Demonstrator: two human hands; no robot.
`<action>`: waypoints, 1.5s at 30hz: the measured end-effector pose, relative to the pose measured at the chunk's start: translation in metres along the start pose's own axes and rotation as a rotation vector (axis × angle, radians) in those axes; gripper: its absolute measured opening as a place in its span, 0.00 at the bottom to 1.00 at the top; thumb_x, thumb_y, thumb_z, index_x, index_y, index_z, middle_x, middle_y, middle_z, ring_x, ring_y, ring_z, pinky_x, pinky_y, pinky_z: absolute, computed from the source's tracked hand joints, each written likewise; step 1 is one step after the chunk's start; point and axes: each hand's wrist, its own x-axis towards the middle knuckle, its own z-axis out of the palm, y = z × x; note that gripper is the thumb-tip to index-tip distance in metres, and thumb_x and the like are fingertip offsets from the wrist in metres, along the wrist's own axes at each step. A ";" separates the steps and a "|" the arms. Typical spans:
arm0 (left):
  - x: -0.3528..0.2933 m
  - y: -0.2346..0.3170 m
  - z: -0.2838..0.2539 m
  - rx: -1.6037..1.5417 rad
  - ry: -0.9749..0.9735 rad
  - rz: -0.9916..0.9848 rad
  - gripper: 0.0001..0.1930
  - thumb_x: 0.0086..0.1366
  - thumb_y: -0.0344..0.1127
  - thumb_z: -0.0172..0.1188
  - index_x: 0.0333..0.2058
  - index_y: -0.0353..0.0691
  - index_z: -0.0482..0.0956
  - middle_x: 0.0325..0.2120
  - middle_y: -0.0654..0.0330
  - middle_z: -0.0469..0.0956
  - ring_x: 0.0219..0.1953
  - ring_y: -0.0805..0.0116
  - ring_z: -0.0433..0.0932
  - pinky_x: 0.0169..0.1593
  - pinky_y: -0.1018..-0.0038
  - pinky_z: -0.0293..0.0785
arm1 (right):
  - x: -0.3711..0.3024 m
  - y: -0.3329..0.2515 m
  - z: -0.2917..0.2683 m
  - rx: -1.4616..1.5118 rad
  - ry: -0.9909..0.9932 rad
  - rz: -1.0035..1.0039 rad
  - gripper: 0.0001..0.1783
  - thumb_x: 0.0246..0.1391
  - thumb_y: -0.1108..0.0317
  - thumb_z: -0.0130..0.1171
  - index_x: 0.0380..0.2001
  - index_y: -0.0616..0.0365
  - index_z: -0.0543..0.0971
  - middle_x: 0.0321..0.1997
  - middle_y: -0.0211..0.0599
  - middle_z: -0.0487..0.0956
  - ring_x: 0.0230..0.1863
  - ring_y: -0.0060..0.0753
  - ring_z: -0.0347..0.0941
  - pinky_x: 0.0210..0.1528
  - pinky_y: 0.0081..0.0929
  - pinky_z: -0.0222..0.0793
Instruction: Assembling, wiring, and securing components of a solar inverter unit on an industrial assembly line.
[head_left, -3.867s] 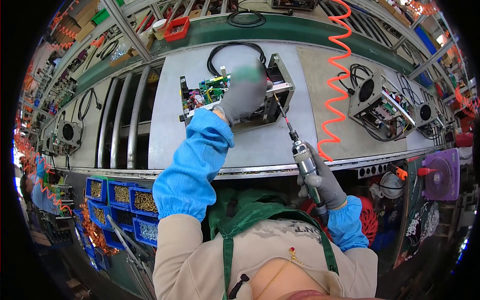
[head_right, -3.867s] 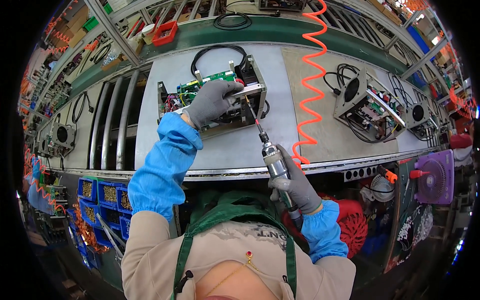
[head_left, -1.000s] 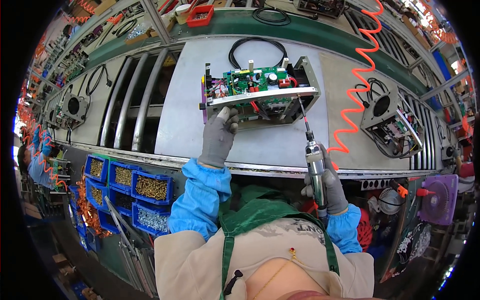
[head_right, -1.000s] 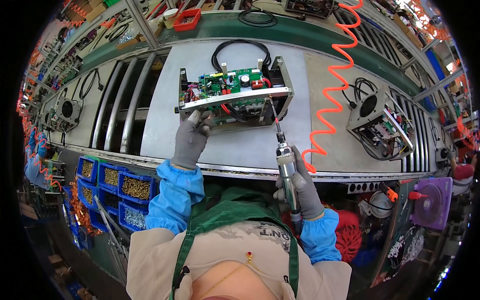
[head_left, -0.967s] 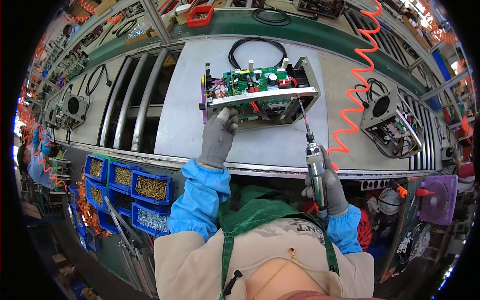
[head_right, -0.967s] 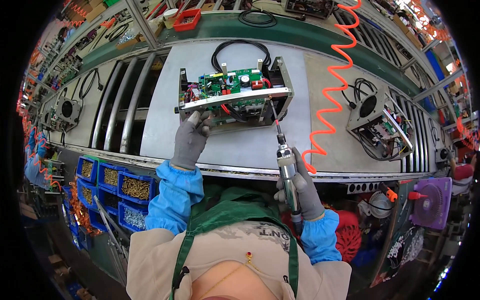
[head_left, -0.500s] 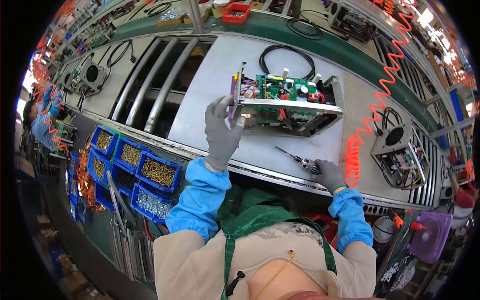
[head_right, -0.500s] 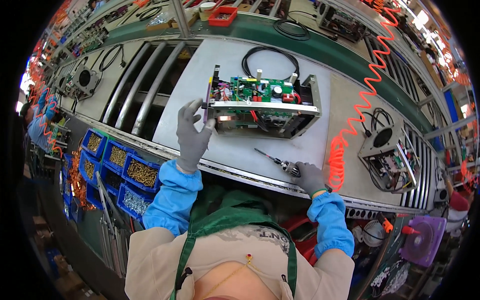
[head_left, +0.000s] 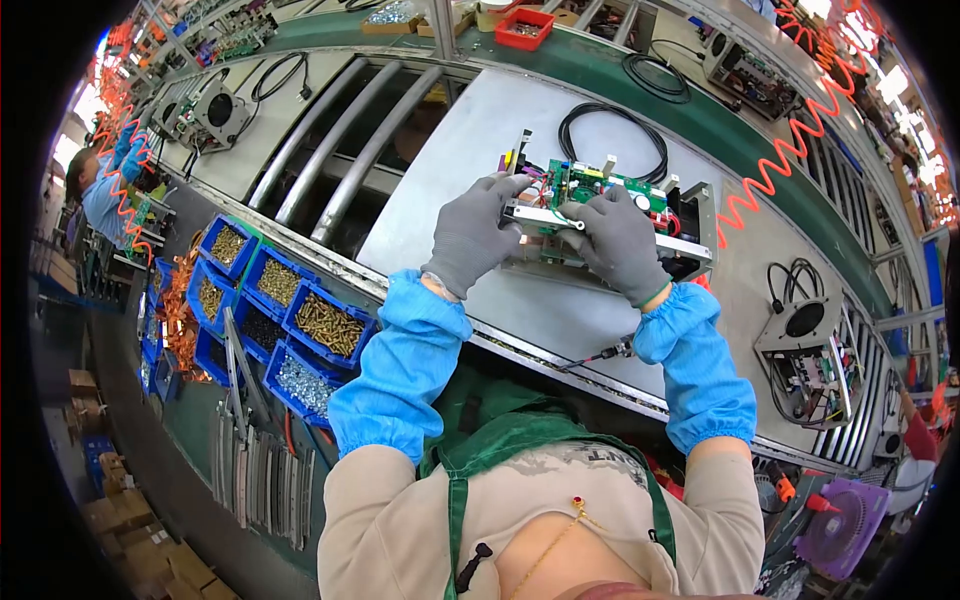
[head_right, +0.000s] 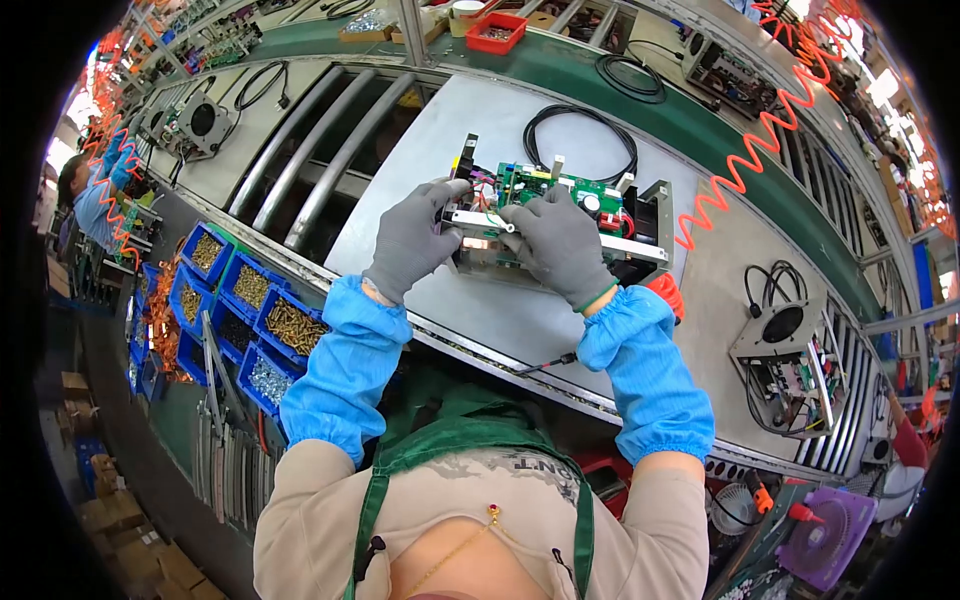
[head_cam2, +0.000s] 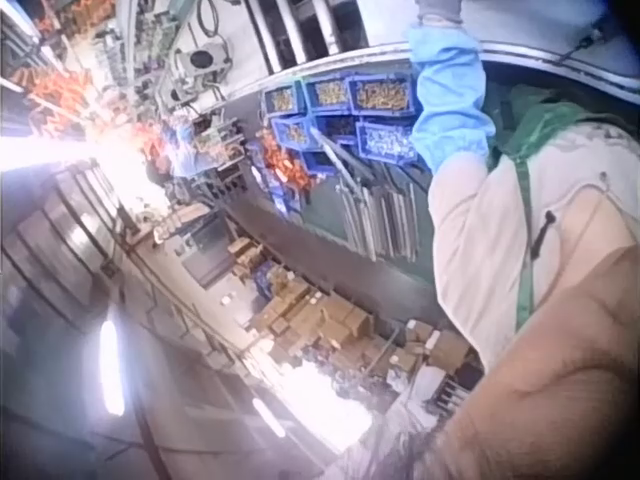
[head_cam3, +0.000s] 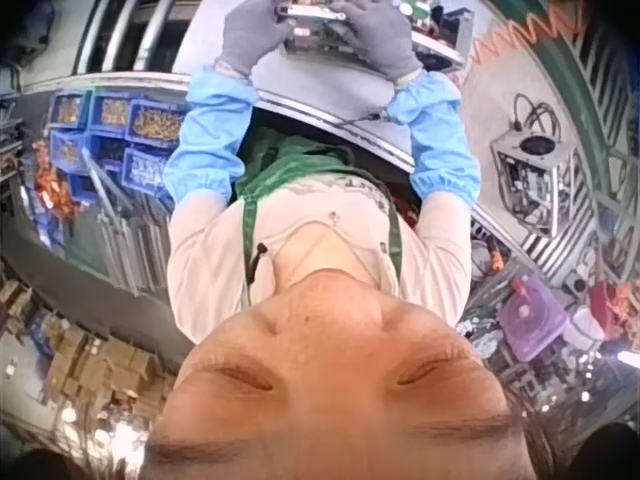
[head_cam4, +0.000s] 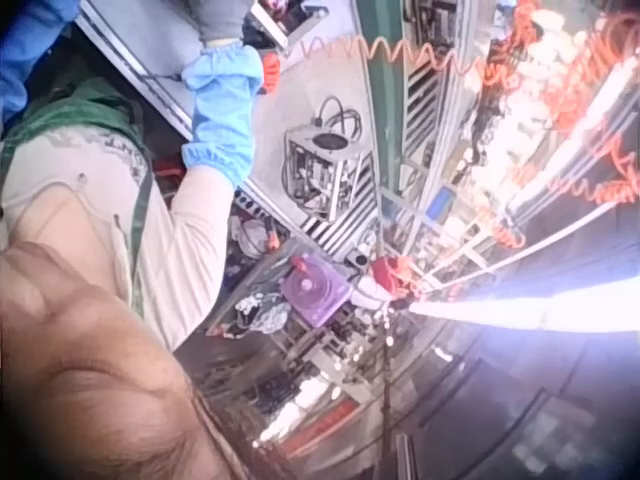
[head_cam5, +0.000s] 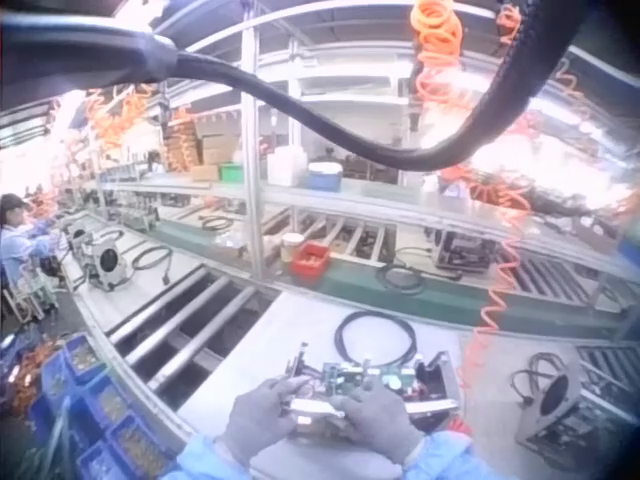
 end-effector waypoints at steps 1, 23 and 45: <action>-0.001 -0.001 0.000 0.003 0.000 -0.003 0.29 0.47 0.30 0.61 0.52 0.55 0.75 0.50 0.58 0.76 0.41 0.58 0.80 0.45 0.67 0.78 | -0.002 0.001 0.002 0.004 0.000 -0.001 0.18 0.41 0.62 0.69 0.40 0.46 0.81 0.29 0.28 0.76 0.35 0.40 0.70 0.34 0.34 0.71; -0.001 -0.011 0.004 -0.092 0.056 0.066 0.29 0.47 0.34 0.65 0.53 0.57 0.76 0.50 0.58 0.76 0.42 0.61 0.80 0.45 0.69 0.78 | -0.002 -0.002 -0.003 0.060 0.029 0.156 0.18 0.40 0.59 0.70 0.38 0.44 0.83 0.27 0.26 0.76 0.36 0.36 0.71 0.32 0.33 0.73; -0.006 -0.009 0.033 0.059 0.216 0.165 0.32 0.63 0.44 0.60 0.62 0.39 0.63 0.42 0.50 0.75 0.42 0.54 0.76 0.44 0.65 0.74 | -0.131 -0.023 0.013 0.054 -0.574 0.008 0.19 0.41 0.68 0.59 0.42 0.52 0.77 0.40 0.36 0.77 0.46 0.45 0.72 0.48 0.38 0.68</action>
